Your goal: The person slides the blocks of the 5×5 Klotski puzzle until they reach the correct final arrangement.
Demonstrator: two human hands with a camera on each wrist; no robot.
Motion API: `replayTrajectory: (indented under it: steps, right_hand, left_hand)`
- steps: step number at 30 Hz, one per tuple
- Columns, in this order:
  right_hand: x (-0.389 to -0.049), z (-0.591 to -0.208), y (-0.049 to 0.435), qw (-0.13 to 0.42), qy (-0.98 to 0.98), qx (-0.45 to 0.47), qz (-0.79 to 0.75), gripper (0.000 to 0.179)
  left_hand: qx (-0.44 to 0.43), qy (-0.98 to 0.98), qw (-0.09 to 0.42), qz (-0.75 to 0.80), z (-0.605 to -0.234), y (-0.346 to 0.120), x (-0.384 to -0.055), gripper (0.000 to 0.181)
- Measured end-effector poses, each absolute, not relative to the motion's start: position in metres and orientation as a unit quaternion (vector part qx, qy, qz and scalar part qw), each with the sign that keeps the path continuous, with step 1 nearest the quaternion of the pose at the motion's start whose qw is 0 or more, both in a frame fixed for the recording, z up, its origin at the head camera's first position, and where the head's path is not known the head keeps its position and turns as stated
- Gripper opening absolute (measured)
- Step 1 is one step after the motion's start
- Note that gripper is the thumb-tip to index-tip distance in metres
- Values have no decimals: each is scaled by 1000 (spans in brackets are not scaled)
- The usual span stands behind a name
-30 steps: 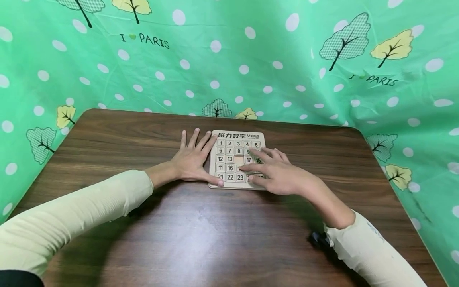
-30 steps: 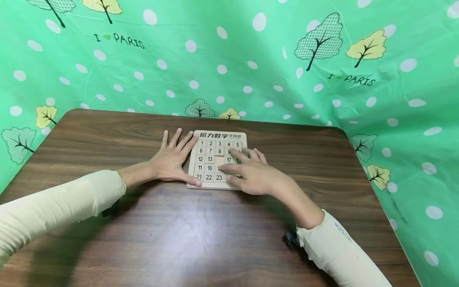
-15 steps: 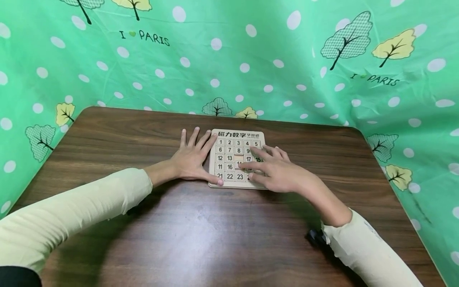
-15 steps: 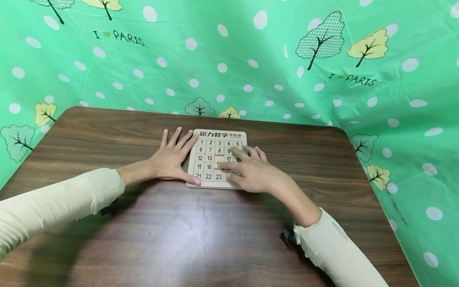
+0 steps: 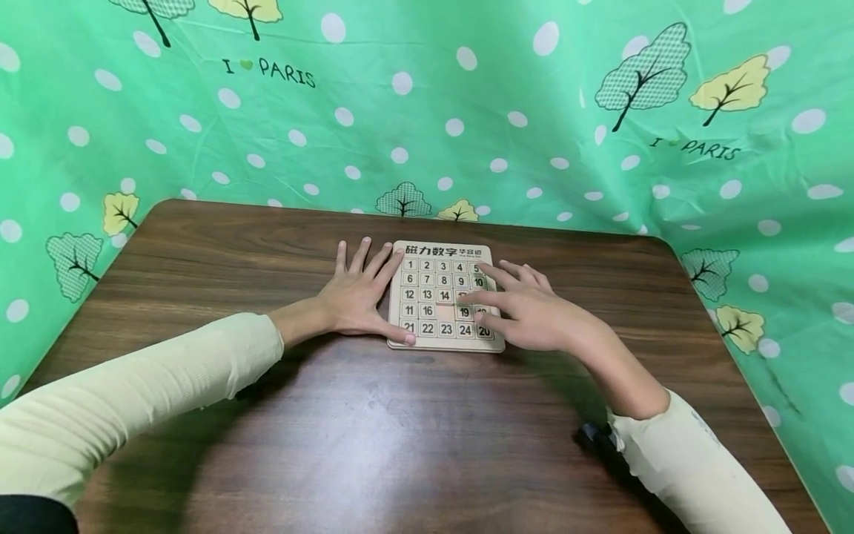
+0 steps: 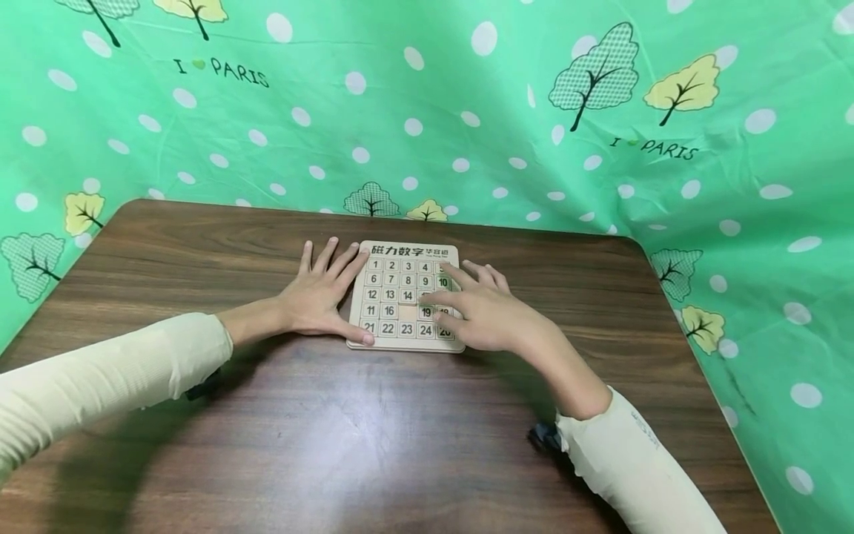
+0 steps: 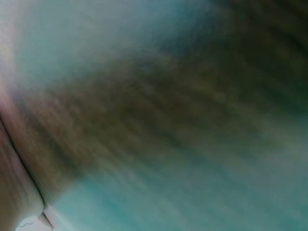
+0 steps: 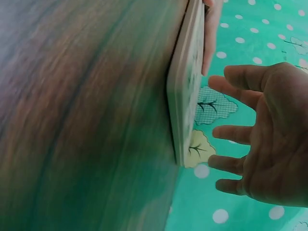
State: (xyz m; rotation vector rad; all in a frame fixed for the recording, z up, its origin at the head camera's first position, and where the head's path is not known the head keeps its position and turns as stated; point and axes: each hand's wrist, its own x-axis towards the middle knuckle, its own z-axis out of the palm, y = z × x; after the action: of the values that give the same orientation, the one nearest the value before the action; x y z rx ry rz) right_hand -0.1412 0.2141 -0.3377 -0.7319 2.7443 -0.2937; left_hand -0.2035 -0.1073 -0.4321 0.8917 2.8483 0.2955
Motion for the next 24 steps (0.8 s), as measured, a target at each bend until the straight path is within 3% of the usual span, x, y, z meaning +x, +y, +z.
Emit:
replayTrajectory:
  steps: [14,24]
  right_hand:
    - [-134,-346,224,152,947,-260,-114,34]
    - [-136,-352,212,160,934,-298,-116,45]
  left_hand:
    - [296,947,72,100,-431,-106,-201,158]
    - [291,949,75,94,-429,-108,-202,159]
